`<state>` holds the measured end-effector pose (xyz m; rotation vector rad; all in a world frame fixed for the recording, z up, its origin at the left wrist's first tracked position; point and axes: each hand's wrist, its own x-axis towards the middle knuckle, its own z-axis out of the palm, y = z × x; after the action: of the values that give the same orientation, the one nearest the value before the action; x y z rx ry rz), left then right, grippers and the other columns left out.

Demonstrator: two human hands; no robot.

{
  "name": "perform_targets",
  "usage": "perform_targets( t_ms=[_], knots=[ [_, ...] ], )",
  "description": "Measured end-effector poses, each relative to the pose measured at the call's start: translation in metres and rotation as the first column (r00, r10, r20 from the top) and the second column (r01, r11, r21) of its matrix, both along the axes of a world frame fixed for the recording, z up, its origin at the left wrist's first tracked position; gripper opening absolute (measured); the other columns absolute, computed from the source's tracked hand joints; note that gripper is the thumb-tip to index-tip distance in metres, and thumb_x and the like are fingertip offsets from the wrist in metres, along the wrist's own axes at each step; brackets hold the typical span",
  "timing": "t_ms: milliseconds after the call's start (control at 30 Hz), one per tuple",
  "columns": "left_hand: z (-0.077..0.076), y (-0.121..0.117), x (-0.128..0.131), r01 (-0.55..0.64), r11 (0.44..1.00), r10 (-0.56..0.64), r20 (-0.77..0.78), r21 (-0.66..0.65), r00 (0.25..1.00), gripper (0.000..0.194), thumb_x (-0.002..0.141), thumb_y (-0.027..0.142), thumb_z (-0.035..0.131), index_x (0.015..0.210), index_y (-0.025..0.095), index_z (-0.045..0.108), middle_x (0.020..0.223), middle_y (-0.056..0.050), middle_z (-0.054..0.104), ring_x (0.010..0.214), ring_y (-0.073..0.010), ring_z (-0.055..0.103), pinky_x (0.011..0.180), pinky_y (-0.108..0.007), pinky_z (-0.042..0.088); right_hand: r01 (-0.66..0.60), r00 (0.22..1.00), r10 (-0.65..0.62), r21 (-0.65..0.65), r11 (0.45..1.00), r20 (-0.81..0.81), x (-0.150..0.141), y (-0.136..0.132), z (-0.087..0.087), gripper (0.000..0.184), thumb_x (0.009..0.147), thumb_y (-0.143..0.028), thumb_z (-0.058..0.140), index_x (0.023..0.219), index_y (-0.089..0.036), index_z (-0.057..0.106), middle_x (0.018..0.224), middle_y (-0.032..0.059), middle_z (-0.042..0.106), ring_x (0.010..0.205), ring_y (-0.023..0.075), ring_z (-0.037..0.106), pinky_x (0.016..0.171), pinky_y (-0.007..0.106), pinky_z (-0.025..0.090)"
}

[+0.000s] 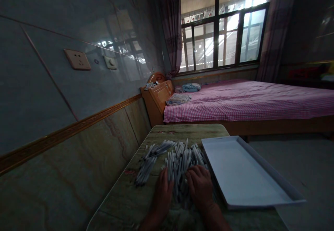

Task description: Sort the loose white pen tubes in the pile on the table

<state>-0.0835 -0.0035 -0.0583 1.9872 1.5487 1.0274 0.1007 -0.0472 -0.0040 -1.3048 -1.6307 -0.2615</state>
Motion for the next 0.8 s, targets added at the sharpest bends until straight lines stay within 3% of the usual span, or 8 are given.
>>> perform_targets(
  t_ms=[200,333,400,467,567,667,800],
  knots=[
    [0.003,0.013,0.013,0.038,0.996,-0.040,0.018,0.086,0.999,0.055,0.093,0.037,0.038,0.141,0.011,0.046,0.150,-0.019,0.047,0.141,-0.0262,0.042,0.116,-0.046,0.035,0.003,1.000,-0.004,0.027,1.000,0.025,0.004,-0.002,-0.001,0.022,0.097,-0.020,0.046,0.082,-0.024,0.062,0.088,0.0014,0.065,0.091,0.0197,0.053,0.087,0.037,0.034],
    [0.030,0.039,-0.005,-0.075,0.981,0.096,-0.113,0.176,0.989,0.047,0.094,0.032,0.039,0.133,0.013,0.054,0.140,-0.018,0.056,0.133,-0.0262,0.050,0.111,-0.046,0.040,0.013,1.000,-0.012,0.023,1.000,-0.014,0.002,-0.003,-0.001,0.023,0.097,-0.020,0.046,0.081,-0.024,0.061,0.087,0.0014,0.064,0.089,0.0200,0.052,0.086,0.036,0.033],
    [0.050,0.057,-0.019,-0.140,0.965,0.204,-0.300,0.220,0.932,0.040,0.090,0.027,0.047,0.124,0.013,0.061,0.134,-0.018,0.060,0.129,-0.0294,0.053,0.109,-0.047,0.040,0.013,1.000,-0.013,0.019,1.000,-0.021,0.002,-0.002,-0.002,0.022,0.096,-0.018,0.046,0.080,-0.024,0.060,0.086,0.0013,0.064,0.088,0.0199,0.052,0.085,0.036,0.033],
    [0.070,0.071,-0.031,-0.198,0.954,0.285,-0.484,0.223,0.827,0.034,0.086,0.019,0.051,0.117,0.015,0.065,0.126,-0.016,0.065,0.121,-0.0300,0.057,0.103,-0.045,0.043,0.017,1.000,-0.017,0.018,1.000,-0.019,0.002,-0.001,-0.003,0.021,0.095,-0.017,0.048,0.080,-0.024,0.060,0.086,0.0011,0.064,0.088,0.0199,0.052,0.085,0.036,0.033],
    [0.091,0.083,-0.041,-0.212,0.952,0.306,-0.684,0.220,0.663,0.031,0.088,0.021,0.052,0.115,0.015,0.067,0.129,-0.016,0.062,0.120,-0.0305,0.055,0.101,-0.042,0.042,0.031,0.999,-0.031,0.014,0.999,-0.015,0.003,0.002,-0.006,0.020,0.095,-0.017,0.049,0.079,-0.024,0.060,0.086,0.0008,0.064,0.089,0.0198,0.052,0.085,0.035,0.033],
    [0.098,0.089,-0.042,-0.197,0.963,0.264,-0.771,0.182,0.580,0.028,0.090,0.026,0.051,0.110,0.017,0.069,0.124,-0.015,0.064,0.118,-0.0310,0.056,0.098,-0.042,0.043,0.044,0.999,-0.043,0.018,0.999,-0.015,0.002,0.004,-0.008,0.020,0.095,-0.017,0.049,0.079,-0.024,0.059,0.086,0.0005,0.064,0.088,0.0192,0.053,0.084,0.035,0.033],
    [0.094,0.098,-0.038,-0.208,0.966,0.245,-0.787,0.151,0.566,0.025,0.086,0.025,0.055,0.105,0.019,0.071,0.116,-0.014,0.069,0.114,-0.0327,0.058,0.095,-0.043,0.043,0.059,0.998,-0.059,0.030,0.998,-0.018,0.000,0.004,-0.008,0.023,0.096,-0.018,0.047,0.077,-0.023,0.059,0.084,0.0010,0.063,0.087,0.0186,0.053,0.084,0.034,0.034]
  ],
)
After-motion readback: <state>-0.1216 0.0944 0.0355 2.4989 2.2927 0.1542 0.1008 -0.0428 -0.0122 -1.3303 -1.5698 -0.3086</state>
